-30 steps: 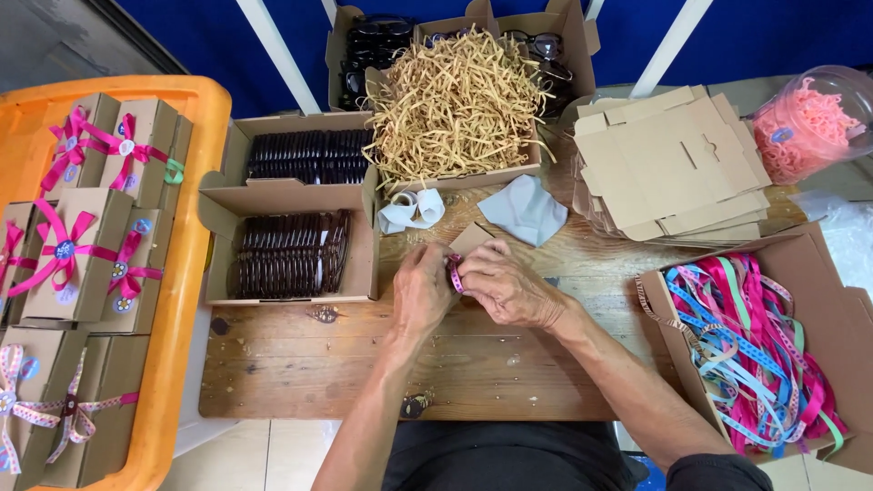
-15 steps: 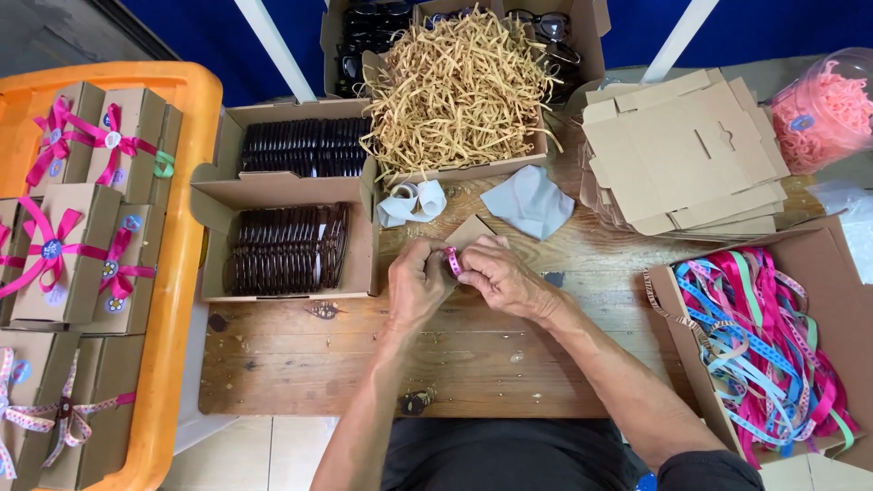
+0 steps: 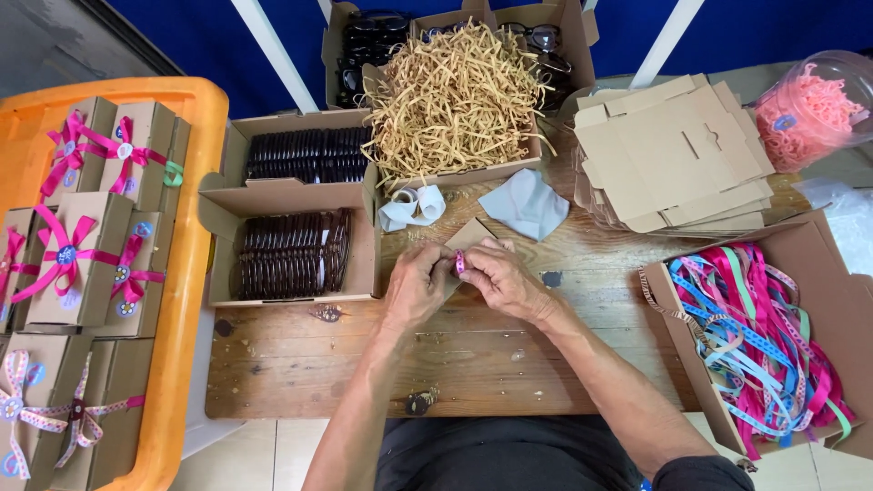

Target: The person ties a pink ribbon around a small brown cardboard box, forming a bow. They then apply a small round sticker to the center of the bow to secure it and place the finished box into an orange tray.

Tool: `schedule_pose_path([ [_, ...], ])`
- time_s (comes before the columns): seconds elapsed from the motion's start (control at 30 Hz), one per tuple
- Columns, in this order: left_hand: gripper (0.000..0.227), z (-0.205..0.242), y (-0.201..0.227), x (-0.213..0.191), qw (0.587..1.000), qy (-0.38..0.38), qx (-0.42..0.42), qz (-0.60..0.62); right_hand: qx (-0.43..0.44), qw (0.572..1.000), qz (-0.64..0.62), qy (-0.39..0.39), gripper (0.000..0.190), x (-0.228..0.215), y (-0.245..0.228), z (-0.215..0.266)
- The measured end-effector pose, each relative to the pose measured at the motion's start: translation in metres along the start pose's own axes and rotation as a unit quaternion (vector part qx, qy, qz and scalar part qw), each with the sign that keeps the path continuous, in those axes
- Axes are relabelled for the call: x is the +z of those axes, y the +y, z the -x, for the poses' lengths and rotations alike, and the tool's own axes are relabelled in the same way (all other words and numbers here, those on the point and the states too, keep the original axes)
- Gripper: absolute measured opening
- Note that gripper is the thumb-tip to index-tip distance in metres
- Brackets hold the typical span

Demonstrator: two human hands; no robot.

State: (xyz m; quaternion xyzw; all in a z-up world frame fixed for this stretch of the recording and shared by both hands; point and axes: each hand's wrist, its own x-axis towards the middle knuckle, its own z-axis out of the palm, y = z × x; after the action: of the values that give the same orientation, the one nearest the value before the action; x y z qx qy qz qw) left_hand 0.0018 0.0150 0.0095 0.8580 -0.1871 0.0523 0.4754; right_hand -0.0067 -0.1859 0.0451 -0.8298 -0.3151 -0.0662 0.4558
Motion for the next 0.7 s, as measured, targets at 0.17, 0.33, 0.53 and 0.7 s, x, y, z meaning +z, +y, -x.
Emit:
schedule_pose_path([
  [0.17,0.018,-0.002,0.008,0.003,0.998,0.003,-0.056,-0.007,0.039,0.995,-0.077,0.056,0.019,-0.002,-0.010,-0.001],
  [0.33,0.030,-0.006,0.019,-0.007,0.990,-0.038,-0.133,-0.016,0.140,0.968,-0.177,0.107,0.008,0.004,-0.020,-0.004],
  [0.53,0.033,-0.008,0.035,-0.024,0.982,-0.064,-0.176,0.010,0.126,0.983,-0.113,0.073,0.007,0.000,-0.021,-0.015],
  [0.7,0.035,-0.010,0.021,-0.021,0.978,-0.093,-0.188,0.009,0.185,0.977,-0.102,0.023,0.006,0.004,-0.024,-0.028],
])
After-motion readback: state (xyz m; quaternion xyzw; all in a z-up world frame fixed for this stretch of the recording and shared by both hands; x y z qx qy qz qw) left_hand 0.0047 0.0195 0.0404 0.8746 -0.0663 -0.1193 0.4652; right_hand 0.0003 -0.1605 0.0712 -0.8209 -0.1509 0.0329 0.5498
